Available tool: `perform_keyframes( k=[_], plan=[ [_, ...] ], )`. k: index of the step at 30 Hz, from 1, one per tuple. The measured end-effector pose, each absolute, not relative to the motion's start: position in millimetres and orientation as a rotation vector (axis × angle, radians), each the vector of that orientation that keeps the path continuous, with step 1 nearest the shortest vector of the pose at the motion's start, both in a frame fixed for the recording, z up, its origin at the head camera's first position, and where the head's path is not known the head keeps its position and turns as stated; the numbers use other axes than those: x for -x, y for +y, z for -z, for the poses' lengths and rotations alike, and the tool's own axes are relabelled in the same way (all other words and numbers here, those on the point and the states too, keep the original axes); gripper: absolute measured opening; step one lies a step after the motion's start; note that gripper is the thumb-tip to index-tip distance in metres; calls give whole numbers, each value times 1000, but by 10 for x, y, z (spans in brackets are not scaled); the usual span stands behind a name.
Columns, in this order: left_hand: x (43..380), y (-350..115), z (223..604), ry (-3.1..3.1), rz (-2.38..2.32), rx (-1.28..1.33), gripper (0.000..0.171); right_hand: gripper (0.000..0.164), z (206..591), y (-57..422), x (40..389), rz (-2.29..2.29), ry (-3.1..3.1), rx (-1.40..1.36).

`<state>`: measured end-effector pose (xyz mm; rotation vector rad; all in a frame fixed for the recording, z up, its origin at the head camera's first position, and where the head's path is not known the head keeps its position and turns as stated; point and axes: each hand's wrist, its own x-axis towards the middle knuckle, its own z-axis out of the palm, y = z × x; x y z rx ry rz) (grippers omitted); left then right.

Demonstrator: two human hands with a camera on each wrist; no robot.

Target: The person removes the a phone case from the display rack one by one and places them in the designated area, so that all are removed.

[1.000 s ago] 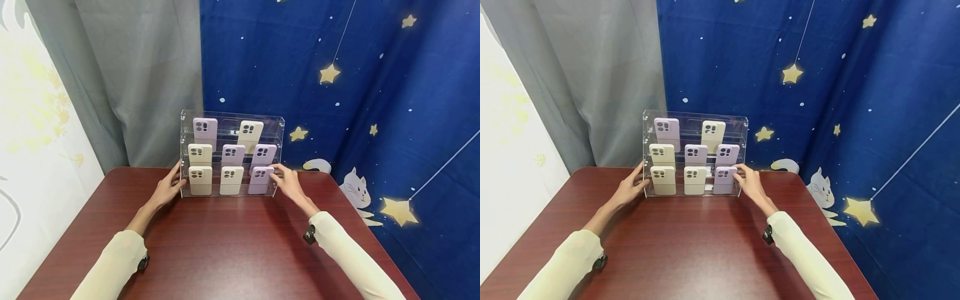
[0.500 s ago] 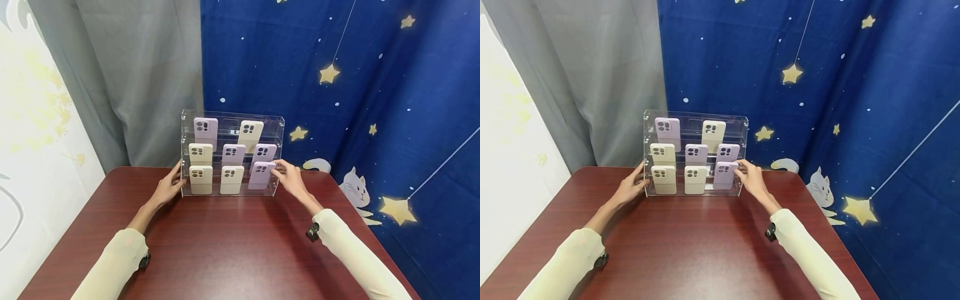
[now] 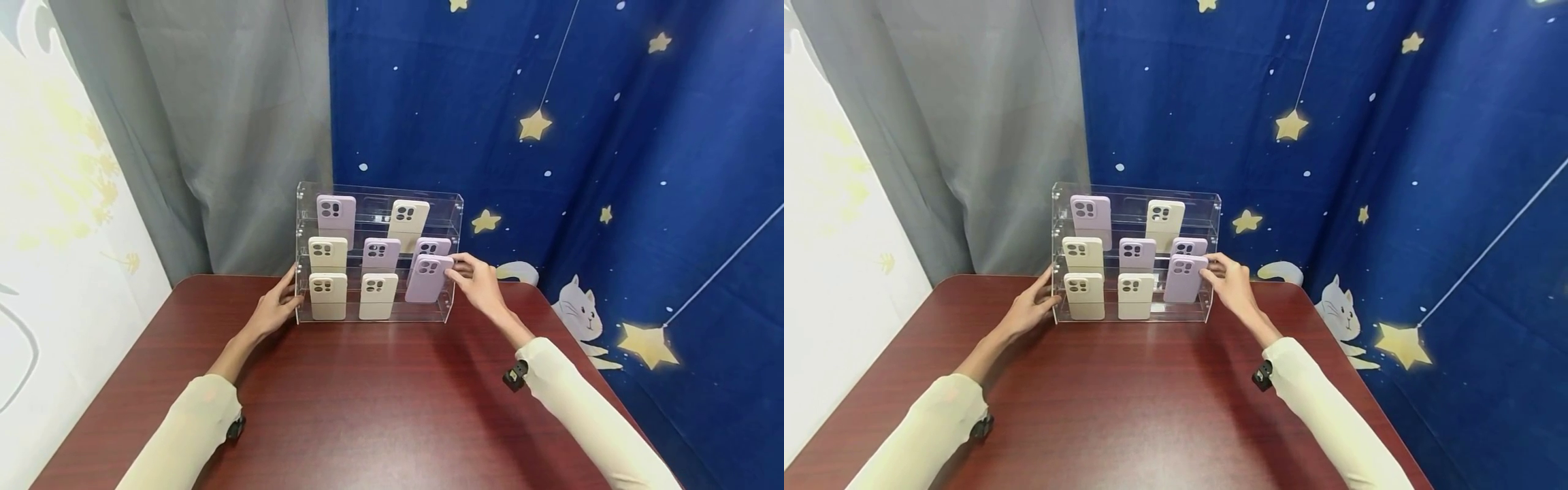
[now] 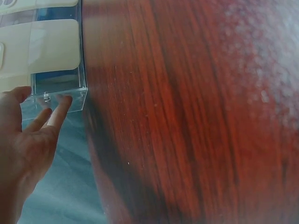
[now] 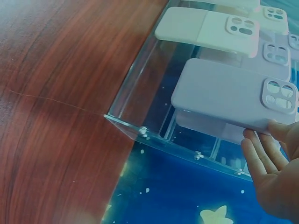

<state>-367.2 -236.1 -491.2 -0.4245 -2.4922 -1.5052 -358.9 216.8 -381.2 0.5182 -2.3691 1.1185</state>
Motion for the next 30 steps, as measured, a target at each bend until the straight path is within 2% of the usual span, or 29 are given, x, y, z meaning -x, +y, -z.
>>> perform_keyframes(
  k=[13, 30],
  plan=[
    [3677, -2371, 4930, -2445, 1649, 433, 86, 33, 3643, 2095, 3483, -1181, -2361, -482],
    [3656, -2352, 4908, -2420, 1743, 433, 85, 42, 3602, 1816, 3402, -1281, -2360, -557]
  ],
)
